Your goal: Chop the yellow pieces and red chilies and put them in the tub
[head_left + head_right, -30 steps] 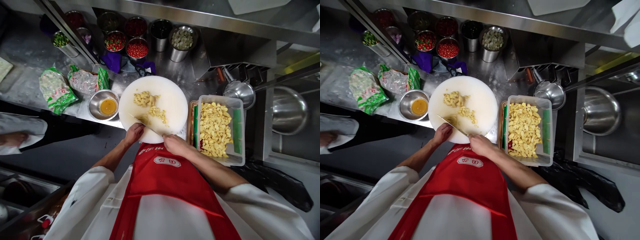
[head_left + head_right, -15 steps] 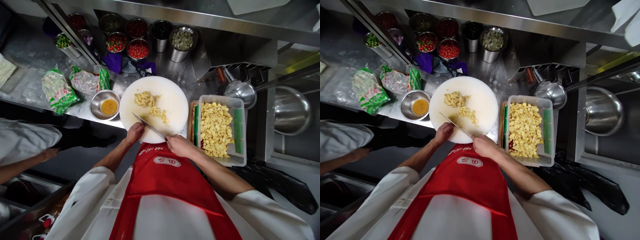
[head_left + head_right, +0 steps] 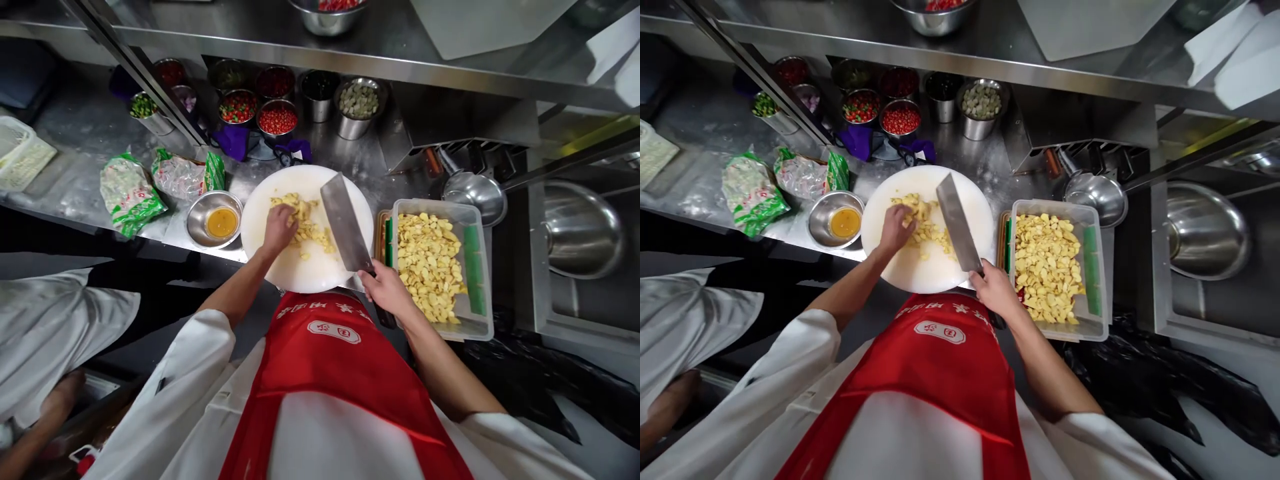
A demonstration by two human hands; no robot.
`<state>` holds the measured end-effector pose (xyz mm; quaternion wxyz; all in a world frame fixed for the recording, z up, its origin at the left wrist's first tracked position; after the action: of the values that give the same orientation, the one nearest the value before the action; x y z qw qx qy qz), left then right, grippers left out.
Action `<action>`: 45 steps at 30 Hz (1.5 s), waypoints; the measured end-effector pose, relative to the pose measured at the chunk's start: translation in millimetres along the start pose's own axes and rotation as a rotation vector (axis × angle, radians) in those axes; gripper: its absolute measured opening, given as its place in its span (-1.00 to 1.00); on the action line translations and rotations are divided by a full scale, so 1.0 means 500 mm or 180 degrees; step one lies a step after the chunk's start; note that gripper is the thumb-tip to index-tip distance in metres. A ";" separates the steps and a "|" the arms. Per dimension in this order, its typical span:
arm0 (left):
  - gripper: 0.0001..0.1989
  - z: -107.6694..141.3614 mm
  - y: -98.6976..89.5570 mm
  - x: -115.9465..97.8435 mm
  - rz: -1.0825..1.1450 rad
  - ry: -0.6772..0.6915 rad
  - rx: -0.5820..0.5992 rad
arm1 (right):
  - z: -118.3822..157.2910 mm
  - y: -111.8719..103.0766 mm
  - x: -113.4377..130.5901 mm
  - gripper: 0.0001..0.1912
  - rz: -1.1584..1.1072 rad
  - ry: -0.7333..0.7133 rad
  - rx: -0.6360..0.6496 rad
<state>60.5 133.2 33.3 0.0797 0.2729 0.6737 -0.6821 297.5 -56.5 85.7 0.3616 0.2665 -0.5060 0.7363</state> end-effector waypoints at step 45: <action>-0.36 -0.172 0.074 -0.076 -0.1330 0.1379 0.2268 | 0.065 0.069 0.041 -0.49 0.1061 -0.0326 0.1224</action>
<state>133.1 203.4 24.0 -0.3007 0.2779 0.4391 -0.7998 258.7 -89.5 93.5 0.1518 0.2802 -0.4113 0.8540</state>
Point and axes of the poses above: each hand's wrist, its own z-axis away from the middle knuckle, its own y-axis out of the palm, x = y × z, the point moved 6 cm from there along -z, towards the middle knuckle, and after that the axes turned 8 degrees about -y, right-handed, at the moved point
